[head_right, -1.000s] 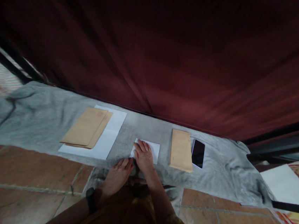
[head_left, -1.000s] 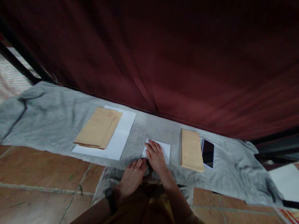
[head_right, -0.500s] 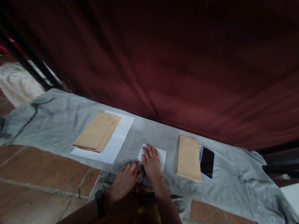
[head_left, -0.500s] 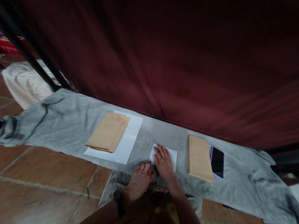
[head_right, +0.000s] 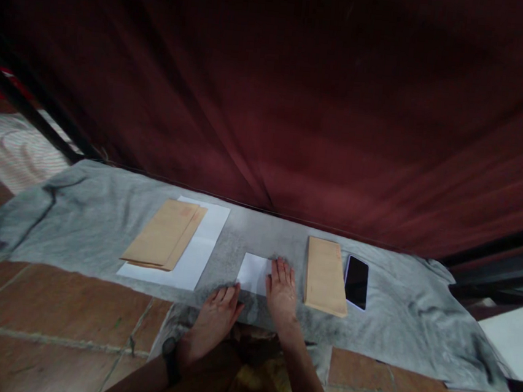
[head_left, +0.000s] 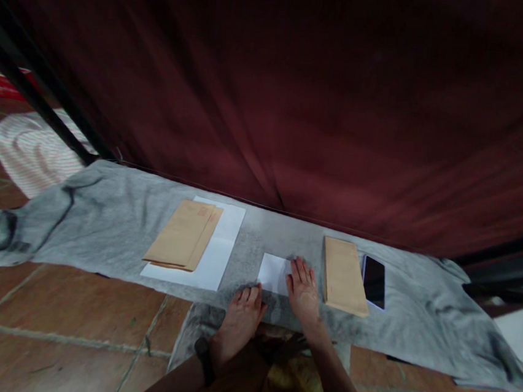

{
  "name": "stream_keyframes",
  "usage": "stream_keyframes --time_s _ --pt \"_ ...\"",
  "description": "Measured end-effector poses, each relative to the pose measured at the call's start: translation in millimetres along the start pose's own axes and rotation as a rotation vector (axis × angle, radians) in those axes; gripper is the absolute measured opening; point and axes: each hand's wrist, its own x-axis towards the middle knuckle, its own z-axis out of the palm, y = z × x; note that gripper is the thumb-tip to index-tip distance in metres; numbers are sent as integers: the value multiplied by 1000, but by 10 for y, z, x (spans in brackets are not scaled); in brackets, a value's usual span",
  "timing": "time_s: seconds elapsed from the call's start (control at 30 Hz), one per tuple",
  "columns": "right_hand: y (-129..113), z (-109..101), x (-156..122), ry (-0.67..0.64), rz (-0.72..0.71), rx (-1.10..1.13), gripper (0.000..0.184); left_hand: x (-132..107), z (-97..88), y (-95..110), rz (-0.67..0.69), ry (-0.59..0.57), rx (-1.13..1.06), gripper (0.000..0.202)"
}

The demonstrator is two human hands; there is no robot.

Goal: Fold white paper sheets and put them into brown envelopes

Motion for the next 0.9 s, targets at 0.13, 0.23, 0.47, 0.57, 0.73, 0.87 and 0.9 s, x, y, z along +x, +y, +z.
stream_keyframes --time_s 0.13,0.23,0.47,0.57,0.73,0.87,0.9 --pt "-245 -35 -119 -41 -87 47 46 9 31 -2 -17 16 -48 35" --pt "-350 -17 -192 -47 -82 57 43 116 2 -226 -45 74 -170 34" --pt "-353 69 -226 -1 -51 71 41 438 -438 -1755 -551 311 -79 57" --pt "-360 87 -224 6 -41 68 41 388 -557 -2264 -820 163 -7 72" --pt "-364 80 -226 -28 -28 59 42 284 -577 -2490 -836 -23 9 77" --pt "-355 83 -226 -33 -26 53 43 285 -628 -2583 -824 45 3 79" --pt "-352 87 -226 -31 -24 52 43 284 -651 -2628 -823 84 -42 75"
